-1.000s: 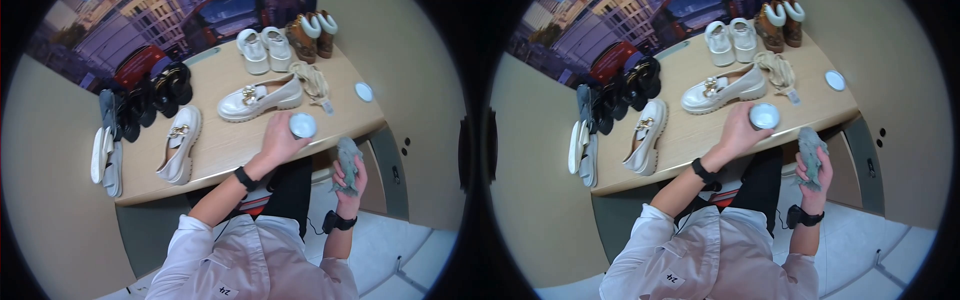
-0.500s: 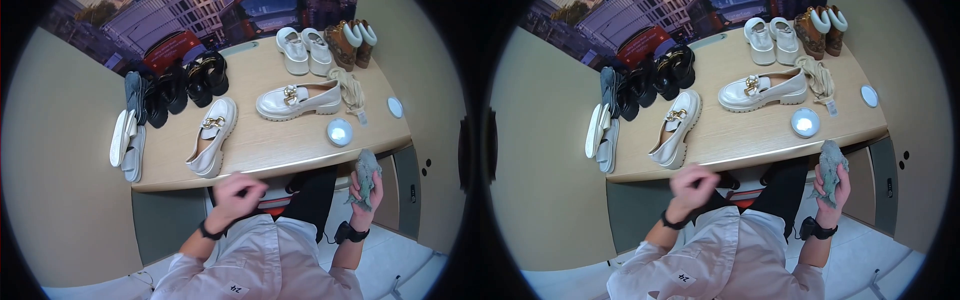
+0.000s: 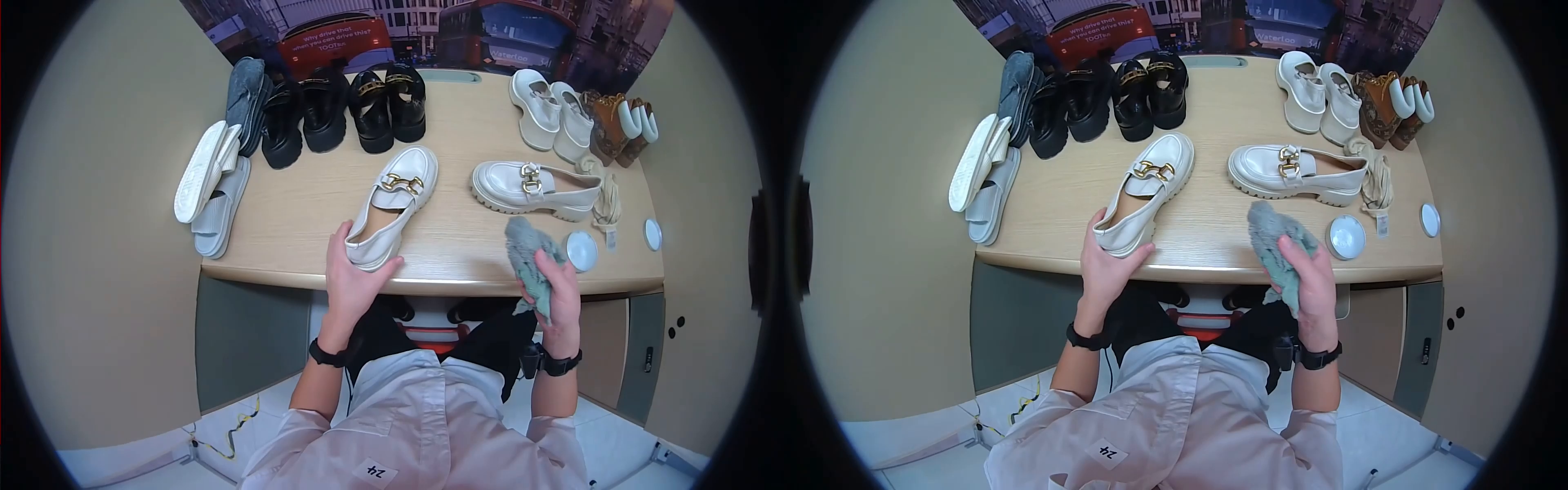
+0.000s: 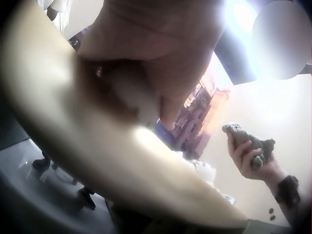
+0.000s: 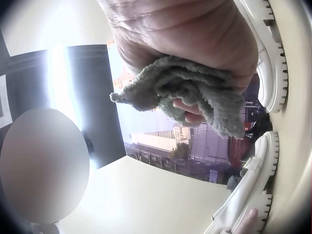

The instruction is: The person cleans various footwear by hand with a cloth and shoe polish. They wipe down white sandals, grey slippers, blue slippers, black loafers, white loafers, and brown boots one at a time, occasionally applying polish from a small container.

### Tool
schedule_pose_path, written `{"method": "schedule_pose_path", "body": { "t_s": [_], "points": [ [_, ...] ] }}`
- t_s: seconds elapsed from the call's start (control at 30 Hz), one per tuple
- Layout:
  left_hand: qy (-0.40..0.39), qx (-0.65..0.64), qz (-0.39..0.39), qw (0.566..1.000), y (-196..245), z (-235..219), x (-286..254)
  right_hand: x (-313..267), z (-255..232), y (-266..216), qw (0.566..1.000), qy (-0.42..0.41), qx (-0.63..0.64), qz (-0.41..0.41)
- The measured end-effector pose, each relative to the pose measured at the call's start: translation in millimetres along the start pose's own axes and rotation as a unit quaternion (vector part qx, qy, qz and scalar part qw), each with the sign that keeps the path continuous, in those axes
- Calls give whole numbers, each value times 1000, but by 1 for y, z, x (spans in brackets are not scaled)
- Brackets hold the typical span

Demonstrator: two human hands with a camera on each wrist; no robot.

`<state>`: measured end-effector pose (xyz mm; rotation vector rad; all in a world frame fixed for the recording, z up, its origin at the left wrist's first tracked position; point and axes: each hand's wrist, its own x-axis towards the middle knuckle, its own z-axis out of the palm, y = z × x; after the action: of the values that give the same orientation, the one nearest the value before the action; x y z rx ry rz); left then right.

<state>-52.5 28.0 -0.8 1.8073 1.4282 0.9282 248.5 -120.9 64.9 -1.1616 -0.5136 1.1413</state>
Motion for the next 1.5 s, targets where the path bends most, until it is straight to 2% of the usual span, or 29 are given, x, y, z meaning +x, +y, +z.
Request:
{"method": "schedule_pose_path", "body": {
  "t_s": [0.13, 0.27, 0.37, 0.43, 0.5, 0.53, 0.63, 0.73, 0.83, 0.93, 1.13, 1.33, 1.43, 1.5],
  "points": [
    [-64, -131, -32, 989, -23, -24, 15, 6, 9, -9, 997, -22, -63, 33],
    [-156, -130, 35, 979, -53, -72, 37, 7, 19, -13, 993, 1, -115, 23],
    [-213, -129, 56, 967, -66, -91, 47, 15, 24, -1, 982, -4, -183, -48],
    [-229, -142, 47, 962, -69, -94, 49, 29, 18, 17, 934, 8, -316, -165],
    [-227, -99, 75, 966, -75, -94, 52, 38, 26, 28, 870, 34, -412, -269],
    [-226, -77, 89, 967, -73, -94, 53, 40, 33, 27, 859, 48, -430, -275],
    [-205, -158, 20, 966, -64, -89, 45, 55, 46, 32, 853, 37, -436, -283],
    [-208, -177, -6, 962, -58, -87, 42, 74, 58, 42, 828, 24, -460, -320],
    [-186, -141, 36, 972, -51, -81, 40, 83, 74, 50, 813, 16, -484, -322],
    [-168, -134, 21, 976, -51, -77, 39, 89, 75, 70, 792, 2, -507, -341],
    [-172, -140, 3, 975, -49, -76, 41, 69, 86, 92, 779, 34, -520, -350],
    [-174, -146, 4, 974, -53, -75, 41, 50, 90, 104, 779, 26, -533, -331],
    [-176, -150, 3, 973, -55, -75, 41, 39, 95, 99, 794, 21, -530, -298],
    [-174, -150, 9, 973, -52, -75, 39, 37, 86, 93, 823, -19, -493, -281]
  ]
}}
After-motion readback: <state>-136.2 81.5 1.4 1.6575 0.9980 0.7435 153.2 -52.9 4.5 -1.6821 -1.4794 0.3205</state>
